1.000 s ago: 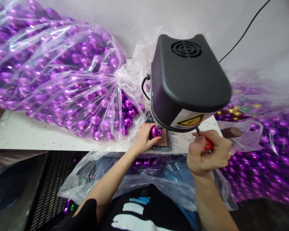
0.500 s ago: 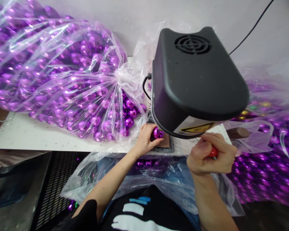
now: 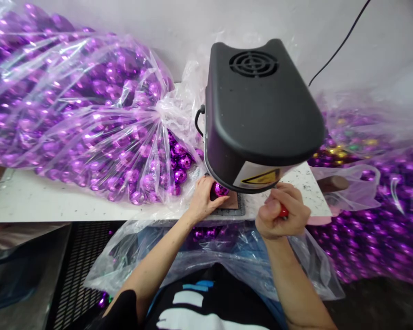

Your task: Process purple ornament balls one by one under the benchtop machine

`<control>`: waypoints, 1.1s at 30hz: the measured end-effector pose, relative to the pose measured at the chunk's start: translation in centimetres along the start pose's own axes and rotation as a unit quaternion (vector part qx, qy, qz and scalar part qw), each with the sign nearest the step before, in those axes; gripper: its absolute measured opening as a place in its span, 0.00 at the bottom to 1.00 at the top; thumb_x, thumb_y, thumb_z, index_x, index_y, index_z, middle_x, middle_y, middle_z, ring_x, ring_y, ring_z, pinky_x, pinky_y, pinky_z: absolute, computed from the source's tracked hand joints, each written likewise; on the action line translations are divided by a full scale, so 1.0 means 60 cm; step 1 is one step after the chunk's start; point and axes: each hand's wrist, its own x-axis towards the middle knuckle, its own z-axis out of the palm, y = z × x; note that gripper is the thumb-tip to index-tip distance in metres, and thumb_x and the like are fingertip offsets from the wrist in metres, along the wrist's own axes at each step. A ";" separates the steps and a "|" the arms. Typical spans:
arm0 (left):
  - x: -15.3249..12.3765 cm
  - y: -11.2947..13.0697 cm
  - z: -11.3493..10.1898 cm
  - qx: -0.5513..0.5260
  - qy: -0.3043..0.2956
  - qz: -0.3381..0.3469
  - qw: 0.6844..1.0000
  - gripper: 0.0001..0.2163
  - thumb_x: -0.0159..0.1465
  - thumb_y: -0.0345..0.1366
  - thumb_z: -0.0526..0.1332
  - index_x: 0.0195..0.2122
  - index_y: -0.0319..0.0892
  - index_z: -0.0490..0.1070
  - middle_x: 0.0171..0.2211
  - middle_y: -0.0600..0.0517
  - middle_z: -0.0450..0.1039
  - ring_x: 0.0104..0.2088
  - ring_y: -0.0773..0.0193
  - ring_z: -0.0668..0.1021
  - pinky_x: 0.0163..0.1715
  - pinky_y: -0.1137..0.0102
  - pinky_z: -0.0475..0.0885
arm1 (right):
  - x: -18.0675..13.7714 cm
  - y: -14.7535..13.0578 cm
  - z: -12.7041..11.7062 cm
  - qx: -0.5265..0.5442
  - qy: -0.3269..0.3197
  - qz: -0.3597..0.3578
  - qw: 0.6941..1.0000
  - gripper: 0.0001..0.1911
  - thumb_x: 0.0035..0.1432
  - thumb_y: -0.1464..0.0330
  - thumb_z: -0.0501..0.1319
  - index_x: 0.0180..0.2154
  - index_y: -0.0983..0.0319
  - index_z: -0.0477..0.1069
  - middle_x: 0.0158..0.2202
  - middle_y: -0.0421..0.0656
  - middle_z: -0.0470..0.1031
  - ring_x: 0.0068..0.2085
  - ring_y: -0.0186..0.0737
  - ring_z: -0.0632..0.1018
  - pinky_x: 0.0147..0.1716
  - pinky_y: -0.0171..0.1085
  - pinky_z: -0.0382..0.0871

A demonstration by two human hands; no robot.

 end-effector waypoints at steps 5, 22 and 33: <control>0.001 -0.001 0.000 -0.006 0.005 0.009 1.000 0.22 0.63 0.49 0.68 0.52 0.43 0.70 0.49 0.44 0.77 0.52 0.50 0.76 0.58 0.53 0.67 | -0.003 0.006 0.021 0.020 0.067 -0.085 0.994 0.09 0.58 0.70 0.57 0.41 0.58 0.72 0.26 0.40 0.68 0.32 0.40 0.74 0.33 0.43 0.73; -0.113 0.043 -0.062 -0.022 -0.035 0.019 0.999 0.26 0.64 0.45 0.67 0.61 0.46 0.65 0.54 0.44 0.72 0.54 0.52 0.75 0.56 0.55 0.71 | 0.246 -0.085 -0.014 0.011 0.042 0.022 0.999 0.19 0.64 0.56 0.57 0.27 0.62 0.64 0.20 0.33 0.56 0.23 0.24 0.58 0.25 0.33 0.51; -0.031 0.003 -0.131 0.201 0.064 0.005 0.978 0.13 0.72 0.31 0.53 0.54 0.42 0.70 0.50 0.42 0.75 0.51 0.53 0.76 0.54 0.57 0.71 | 0.243 -0.081 -0.001 -0.006 0.073 0.035 0.997 0.23 0.64 0.50 0.54 0.27 0.63 0.63 0.21 0.32 0.56 0.24 0.24 0.59 0.27 0.33 0.49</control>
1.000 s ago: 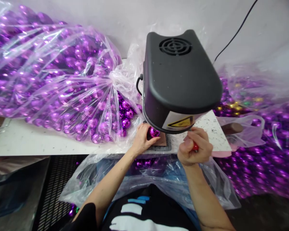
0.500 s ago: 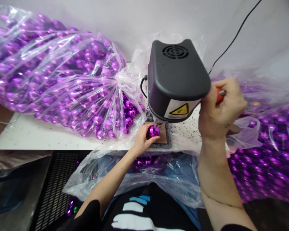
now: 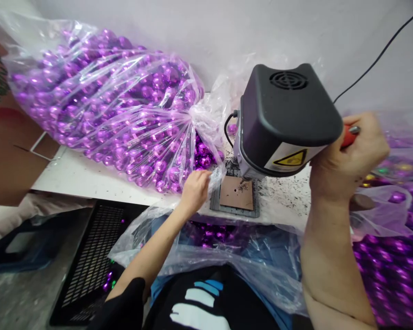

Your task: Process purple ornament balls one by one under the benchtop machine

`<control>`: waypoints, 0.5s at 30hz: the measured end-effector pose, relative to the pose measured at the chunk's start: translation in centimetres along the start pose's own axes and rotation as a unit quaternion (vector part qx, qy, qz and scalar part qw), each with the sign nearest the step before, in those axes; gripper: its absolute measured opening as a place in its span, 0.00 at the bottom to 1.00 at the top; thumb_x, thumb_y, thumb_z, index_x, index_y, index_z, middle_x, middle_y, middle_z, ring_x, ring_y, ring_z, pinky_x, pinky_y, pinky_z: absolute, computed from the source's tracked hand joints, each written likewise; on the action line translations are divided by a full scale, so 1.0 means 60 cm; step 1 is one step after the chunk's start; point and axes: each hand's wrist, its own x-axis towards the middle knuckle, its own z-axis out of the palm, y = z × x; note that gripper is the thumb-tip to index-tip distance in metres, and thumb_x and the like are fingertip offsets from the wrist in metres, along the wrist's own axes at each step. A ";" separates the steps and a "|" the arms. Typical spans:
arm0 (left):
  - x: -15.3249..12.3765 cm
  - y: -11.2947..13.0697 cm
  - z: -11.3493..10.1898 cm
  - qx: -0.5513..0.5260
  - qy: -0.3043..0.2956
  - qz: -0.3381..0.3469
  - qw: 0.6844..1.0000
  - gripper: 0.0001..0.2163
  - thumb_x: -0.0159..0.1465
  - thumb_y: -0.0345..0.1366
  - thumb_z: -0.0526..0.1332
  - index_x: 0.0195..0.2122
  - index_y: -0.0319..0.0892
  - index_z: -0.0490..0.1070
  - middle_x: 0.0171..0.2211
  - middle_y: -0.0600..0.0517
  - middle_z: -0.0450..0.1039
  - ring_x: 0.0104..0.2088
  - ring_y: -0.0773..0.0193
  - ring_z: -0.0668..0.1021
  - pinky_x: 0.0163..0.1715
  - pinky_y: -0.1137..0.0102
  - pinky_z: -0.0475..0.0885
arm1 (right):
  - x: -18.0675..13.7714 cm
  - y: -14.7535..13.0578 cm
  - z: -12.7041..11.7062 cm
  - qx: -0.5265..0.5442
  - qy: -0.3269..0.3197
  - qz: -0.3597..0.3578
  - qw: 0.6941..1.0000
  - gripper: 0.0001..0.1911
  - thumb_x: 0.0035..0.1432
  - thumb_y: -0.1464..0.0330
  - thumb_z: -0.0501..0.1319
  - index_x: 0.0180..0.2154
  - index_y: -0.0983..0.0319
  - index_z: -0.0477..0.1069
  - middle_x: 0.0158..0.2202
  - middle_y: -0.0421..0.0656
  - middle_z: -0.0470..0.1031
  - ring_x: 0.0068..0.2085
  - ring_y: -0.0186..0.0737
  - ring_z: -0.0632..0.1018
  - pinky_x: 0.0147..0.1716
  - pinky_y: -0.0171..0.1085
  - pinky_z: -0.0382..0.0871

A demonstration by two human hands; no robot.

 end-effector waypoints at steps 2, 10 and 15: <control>0.033 -0.022 0.009 0.117 -0.040 -0.065 0.990 0.13 0.68 0.30 0.57 0.54 0.39 0.71 0.51 0.39 0.75 0.52 0.48 0.75 0.53 0.54 0.70 | 0.001 0.000 -0.001 0.001 -0.004 0.004 1.000 0.21 0.64 0.52 0.55 0.28 0.62 0.63 0.21 0.32 0.57 0.24 0.24 0.59 0.27 0.33 0.50; 0.046 -0.029 -0.019 -0.169 -0.044 -0.176 0.969 0.26 0.62 0.38 0.68 0.60 0.42 0.65 0.52 0.41 0.74 0.51 0.49 0.78 0.49 0.57 0.72 | 0.008 0.000 0.003 0.014 -0.030 0.022 0.999 0.20 0.63 0.53 0.57 0.28 0.62 0.63 0.21 0.32 0.58 0.24 0.25 0.60 0.27 0.33 0.52; 0.019 -0.005 -0.052 -0.626 -0.118 -0.241 0.732 0.26 0.60 0.46 0.70 0.57 0.46 0.67 0.46 0.47 0.77 0.38 0.59 0.81 0.34 0.68 0.72 | 0.015 0.005 0.008 0.021 -0.039 0.024 0.999 0.20 0.64 0.53 0.57 0.28 0.62 0.62 0.21 0.32 0.58 0.25 0.25 0.60 0.29 0.33 0.53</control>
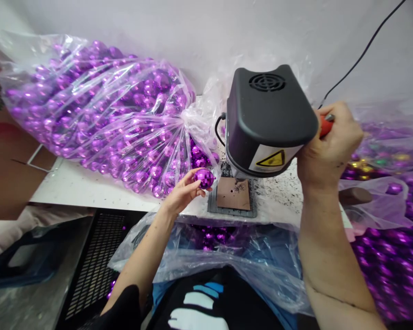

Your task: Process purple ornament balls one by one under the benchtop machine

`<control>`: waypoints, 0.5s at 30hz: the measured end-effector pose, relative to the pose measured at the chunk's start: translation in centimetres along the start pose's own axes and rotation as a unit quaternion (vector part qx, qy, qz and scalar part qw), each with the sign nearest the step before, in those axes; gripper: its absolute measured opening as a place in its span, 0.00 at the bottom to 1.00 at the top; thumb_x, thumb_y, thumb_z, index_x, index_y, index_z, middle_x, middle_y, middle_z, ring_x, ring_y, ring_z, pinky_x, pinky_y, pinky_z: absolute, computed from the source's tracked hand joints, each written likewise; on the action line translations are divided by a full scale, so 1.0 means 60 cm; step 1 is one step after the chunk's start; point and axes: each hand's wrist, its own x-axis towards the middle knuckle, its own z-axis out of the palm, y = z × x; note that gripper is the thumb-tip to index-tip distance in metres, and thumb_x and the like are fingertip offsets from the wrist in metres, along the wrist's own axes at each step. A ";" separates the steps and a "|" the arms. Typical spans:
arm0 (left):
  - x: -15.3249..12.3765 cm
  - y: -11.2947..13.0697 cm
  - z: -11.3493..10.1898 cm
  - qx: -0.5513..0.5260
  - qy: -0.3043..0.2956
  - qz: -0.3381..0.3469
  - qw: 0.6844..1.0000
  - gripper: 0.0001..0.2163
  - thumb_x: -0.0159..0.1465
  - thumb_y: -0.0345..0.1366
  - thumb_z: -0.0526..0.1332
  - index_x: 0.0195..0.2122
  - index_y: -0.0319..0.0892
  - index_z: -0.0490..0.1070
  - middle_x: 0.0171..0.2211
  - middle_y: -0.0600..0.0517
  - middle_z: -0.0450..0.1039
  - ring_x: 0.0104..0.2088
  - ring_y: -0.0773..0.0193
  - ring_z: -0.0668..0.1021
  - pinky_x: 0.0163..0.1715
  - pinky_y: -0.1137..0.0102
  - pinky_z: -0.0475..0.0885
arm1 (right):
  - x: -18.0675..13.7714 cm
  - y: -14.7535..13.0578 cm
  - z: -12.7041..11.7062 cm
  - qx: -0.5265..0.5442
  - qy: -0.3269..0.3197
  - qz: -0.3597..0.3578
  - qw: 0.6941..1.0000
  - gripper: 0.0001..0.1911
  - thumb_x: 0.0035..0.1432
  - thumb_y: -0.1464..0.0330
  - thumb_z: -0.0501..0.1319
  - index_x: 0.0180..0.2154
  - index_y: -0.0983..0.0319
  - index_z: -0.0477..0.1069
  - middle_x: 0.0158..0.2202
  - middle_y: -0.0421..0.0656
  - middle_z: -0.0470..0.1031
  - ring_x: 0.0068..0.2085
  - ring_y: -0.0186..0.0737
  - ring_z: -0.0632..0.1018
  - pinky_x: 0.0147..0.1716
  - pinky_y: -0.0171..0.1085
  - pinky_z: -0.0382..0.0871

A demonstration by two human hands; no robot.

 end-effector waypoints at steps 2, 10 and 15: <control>-0.008 -0.008 0.008 -0.092 -0.029 -0.038 0.995 0.25 0.59 0.46 0.71 0.54 0.44 0.70 0.46 0.45 0.77 0.37 0.60 0.81 0.33 0.70 0.71 | 0.000 0.000 0.000 0.000 0.000 0.001 1.000 0.20 0.64 0.53 0.57 0.28 0.62 0.62 0.21 0.32 0.58 0.25 0.25 0.60 0.29 0.33 0.53; 0.005 -0.080 0.046 -0.059 0.005 -0.073 0.996 0.26 0.57 0.49 0.72 0.52 0.43 0.71 0.41 0.48 0.77 0.32 0.65 0.78 0.30 0.71 0.68 | -0.002 -0.004 0.001 0.023 -0.002 0.010 1.000 0.20 0.63 0.53 0.57 0.29 0.62 0.63 0.20 0.32 0.59 0.25 0.25 0.59 0.28 0.33 0.52; 0.029 -0.114 0.072 0.224 0.082 0.070 0.969 0.24 0.57 0.43 0.73 0.52 0.42 0.69 0.48 0.48 0.76 0.48 0.57 0.78 0.51 0.63 0.72 | -0.005 -0.003 0.003 0.032 0.000 0.007 0.999 0.19 0.64 0.53 0.56 0.30 0.62 0.62 0.21 0.32 0.56 0.25 0.25 0.58 0.29 0.33 0.52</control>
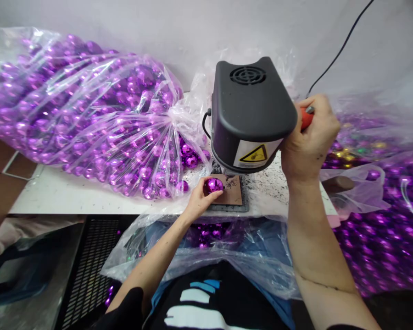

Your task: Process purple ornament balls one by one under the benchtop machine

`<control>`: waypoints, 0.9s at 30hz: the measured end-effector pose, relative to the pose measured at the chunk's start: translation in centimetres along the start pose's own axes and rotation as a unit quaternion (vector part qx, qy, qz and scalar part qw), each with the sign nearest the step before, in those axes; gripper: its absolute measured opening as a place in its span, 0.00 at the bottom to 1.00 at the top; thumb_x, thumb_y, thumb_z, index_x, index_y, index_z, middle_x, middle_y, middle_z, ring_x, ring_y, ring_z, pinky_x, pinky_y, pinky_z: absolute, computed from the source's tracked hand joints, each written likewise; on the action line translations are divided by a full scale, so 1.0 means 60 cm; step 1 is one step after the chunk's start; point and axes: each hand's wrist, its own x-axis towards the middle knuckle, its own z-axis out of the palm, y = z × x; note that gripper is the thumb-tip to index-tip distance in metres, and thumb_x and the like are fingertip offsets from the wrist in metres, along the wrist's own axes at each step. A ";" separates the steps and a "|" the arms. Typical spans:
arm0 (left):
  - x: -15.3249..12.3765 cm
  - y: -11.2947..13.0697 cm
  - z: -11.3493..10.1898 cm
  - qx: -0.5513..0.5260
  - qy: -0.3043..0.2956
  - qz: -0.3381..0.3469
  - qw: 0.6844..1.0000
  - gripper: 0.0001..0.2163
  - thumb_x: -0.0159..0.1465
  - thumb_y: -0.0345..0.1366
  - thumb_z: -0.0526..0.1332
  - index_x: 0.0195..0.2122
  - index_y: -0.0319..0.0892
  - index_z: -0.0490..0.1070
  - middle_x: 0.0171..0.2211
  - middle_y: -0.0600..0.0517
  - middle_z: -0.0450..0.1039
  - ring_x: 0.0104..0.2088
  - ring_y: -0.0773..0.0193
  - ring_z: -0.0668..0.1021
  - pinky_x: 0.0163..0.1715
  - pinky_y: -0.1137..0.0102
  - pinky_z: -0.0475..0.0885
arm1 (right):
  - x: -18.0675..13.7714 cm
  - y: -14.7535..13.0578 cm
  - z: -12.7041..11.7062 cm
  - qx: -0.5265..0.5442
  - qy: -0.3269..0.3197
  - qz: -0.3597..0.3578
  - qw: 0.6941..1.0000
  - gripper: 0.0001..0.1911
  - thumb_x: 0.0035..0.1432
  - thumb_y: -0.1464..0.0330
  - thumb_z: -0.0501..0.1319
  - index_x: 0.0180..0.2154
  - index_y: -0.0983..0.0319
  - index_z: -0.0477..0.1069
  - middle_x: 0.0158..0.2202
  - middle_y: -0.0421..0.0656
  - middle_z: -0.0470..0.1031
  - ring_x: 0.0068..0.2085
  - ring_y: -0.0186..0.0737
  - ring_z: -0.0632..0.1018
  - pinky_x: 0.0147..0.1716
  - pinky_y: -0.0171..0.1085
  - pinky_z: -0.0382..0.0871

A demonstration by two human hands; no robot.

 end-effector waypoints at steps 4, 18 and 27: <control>0.010 0.003 0.015 0.149 -0.012 0.090 0.985 0.21 0.61 0.39 0.70 0.54 0.44 0.68 0.50 0.48 0.75 0.51 0.55 0.77 0.55 0.59 0.71 | -0.002 0.002 -0.001 -0.001 0.002 -0.004 1.000 0.20 0.65 0.53 0.56 0.30 0.63 0.64 0.22 0.33 0.56 0.27 0.26 0.58 0.29 0.32 0.52; 0.028 -0.006 0.061 0.324 0.033 0.139 0.935 0.24 0.56 0.41 0.74 0.51 0.44 0.71 0.49 0.45 0.73 0.53 0.48 0.72 0.56 0.55 0.63 | 0.002 -0.005 -0.005 -0.024 -0.001 -0.006 1.000 0.19 0.65 0.54 0.57 0.30 0.62 0.64 0.22 0.34 0.61 0.26 0.27 0.61 0.28 0.33 0.55; 0.026 -0.015 0.061 0.308 0.030 0.166 0.936 0.22 0.57 0.38 0.72 0.52 0.43 0.69 0.48 0.46 0.75 0.52 0.50 0.72 0.61 0.53 0.58 | -0.093 0.005 -0.036 -0.078 0.093 -0.112 0.986 0.12 0.65 0.59 0.60 0.34 0.61 0.70 0.27 0.36 0.68 0.25 0.26 0.66 0.26 0.32 0.60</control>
